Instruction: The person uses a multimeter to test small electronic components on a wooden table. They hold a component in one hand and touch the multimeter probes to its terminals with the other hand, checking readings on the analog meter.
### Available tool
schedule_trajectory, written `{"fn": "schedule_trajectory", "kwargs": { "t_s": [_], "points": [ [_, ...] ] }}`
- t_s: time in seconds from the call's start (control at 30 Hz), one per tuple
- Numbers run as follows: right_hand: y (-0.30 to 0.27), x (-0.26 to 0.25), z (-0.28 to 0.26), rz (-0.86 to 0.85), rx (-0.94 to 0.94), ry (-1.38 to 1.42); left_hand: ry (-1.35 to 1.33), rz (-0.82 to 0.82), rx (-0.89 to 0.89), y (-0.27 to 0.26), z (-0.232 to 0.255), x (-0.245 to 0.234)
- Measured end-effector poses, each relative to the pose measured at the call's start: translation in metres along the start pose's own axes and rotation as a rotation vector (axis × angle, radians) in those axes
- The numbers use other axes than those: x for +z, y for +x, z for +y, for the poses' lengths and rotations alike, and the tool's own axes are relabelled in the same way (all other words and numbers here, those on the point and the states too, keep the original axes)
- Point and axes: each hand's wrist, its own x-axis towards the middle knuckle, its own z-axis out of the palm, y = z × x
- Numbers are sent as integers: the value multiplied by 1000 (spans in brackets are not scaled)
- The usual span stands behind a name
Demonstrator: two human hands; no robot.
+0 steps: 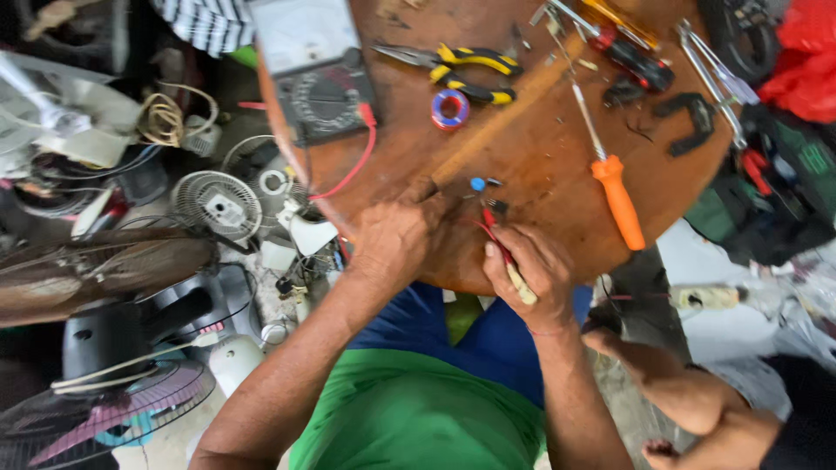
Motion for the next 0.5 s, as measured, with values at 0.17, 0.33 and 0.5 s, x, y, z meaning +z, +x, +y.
{"fn": "schedule_trajectory", "kwargs": {
  "t_s": [0.17,0.33,0.5],
  "points": [
    [8,2,-5,-30,13,10,-97,35,37,7,-7,4],
    [-2,5,1,-48,-12,-30,-130,25,21,8,-9,4],
    [2,5,-3,-16,1,-32,-157,34,52,7,-3,-13]
  ]
}}
